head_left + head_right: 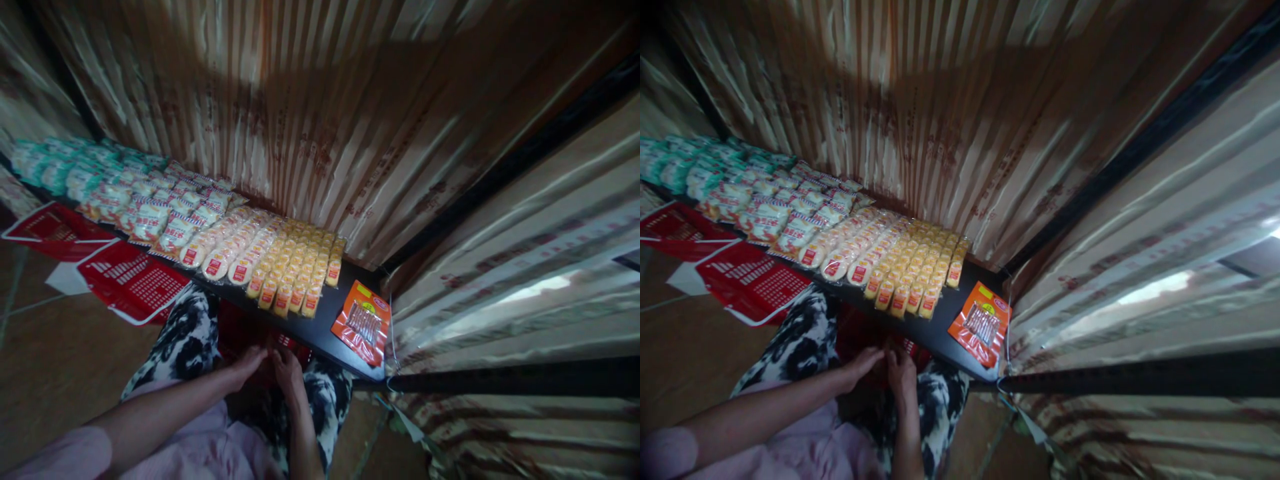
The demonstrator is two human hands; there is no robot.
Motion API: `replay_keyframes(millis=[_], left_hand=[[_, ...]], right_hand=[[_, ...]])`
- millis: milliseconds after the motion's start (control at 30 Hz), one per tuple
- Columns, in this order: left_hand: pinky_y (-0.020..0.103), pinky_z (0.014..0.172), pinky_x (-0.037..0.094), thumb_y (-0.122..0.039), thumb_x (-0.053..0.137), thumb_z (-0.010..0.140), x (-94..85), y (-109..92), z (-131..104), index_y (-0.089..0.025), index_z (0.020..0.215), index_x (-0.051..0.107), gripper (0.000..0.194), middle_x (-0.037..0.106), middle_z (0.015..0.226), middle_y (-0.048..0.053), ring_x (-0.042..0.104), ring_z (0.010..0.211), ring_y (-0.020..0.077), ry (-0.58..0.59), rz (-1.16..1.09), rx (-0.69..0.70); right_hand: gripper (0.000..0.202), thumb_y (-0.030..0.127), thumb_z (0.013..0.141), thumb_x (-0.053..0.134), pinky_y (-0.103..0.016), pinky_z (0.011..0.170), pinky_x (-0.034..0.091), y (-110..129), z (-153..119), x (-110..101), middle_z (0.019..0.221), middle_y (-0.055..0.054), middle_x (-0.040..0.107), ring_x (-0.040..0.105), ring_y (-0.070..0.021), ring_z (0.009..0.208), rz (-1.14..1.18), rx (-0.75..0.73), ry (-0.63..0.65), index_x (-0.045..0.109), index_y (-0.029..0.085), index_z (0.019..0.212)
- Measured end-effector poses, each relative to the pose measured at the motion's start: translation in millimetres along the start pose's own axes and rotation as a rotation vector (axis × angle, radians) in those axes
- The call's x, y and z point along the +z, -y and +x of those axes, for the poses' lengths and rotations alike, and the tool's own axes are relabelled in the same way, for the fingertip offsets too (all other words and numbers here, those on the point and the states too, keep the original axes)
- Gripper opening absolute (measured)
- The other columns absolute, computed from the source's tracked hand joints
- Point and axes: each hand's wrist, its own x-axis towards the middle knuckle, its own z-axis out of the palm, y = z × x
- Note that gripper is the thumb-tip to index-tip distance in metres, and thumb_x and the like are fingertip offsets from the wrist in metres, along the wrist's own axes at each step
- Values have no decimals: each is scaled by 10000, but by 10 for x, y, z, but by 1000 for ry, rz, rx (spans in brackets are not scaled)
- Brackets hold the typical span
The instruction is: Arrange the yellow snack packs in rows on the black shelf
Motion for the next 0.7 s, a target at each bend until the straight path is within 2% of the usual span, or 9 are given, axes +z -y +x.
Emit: replay_keyframes(millis=[100, 267, 400, 700], left_hand=[[281, 808, 399, -457, 531, 744, -9, -28, -62, -167, 778, 600, 300, 638, 860, 37, 576, 932, 219, -11, 6, 34], [275, 727, 393, -404, 516, 725, -13, -145, -183, -174, 685, 586, 244, 587, 715, 7, 547, 809, 196, 18, 11, 115], [262, 667, 387, -321, 487, 724, 19, -268, -284, -177, 639, 568, 186, 553, 676, -7, 519, 726, 170, 54, 30, 156], [231, 809, 393, -252, 506, 746, 194, -548, -319, -193, 664, 593, 134, 591, 785, -6, 511, 858, 165, 105, 154, 336]], right_hand=[[388, 435, 796, 451, -332, 783, 506, 50, -78, -93, 922, -93, 738, 686, -246, 887, 96, -26, -23, 717, 192, 941], [381, 496, 814, 489, -295, 671, 503, 183, -235, -270, 802, -59, 722, 664, -208, 727, 149, -103, -88, 709, 200, 907], [403, 522, 824, 486, -279, 647, 494, 311, -346, -411, 837, -60, 710, 645, -195, 739, 172, -109, -106, 694, 193, 926], [453, 554, 806, 495, -314, 745, 496, 498, -431, -721, 958, -90, 688, 630, -208, 849, 192, -81, -267, 652, 181, 1011]])
